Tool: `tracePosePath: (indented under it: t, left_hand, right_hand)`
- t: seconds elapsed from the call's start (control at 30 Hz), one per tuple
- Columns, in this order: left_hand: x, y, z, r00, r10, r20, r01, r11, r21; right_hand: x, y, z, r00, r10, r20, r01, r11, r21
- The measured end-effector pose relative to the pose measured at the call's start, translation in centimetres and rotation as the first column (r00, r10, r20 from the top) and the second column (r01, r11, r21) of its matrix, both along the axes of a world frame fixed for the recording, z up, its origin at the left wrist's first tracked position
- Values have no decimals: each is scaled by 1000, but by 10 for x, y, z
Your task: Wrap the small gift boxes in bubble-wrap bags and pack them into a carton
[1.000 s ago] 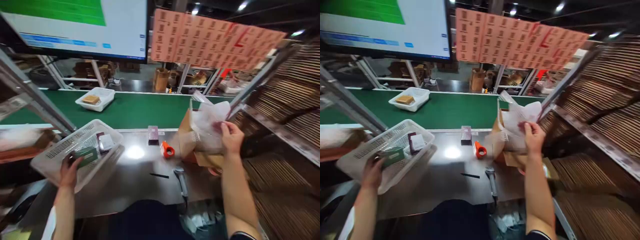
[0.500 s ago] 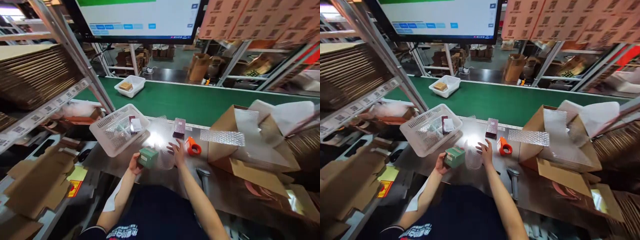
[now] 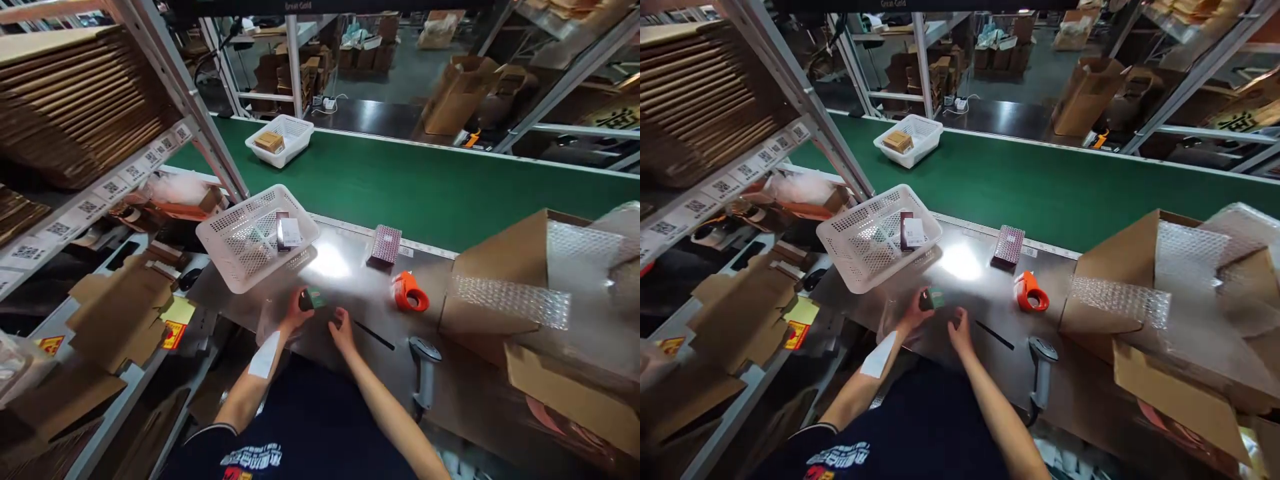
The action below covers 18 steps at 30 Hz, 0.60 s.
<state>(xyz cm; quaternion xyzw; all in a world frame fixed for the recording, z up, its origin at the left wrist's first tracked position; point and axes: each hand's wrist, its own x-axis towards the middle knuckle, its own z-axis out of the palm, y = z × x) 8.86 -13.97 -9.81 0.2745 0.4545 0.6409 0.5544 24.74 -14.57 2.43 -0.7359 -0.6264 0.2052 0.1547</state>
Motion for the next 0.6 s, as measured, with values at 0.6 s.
tracePosePath:
  t: [0.6]
  left_hand:
    - [24,-86,-44,757,-407,-510,436,897,-70]
  right_hand:
    - [-56,84,29,615,542,573,-400,841,-365]
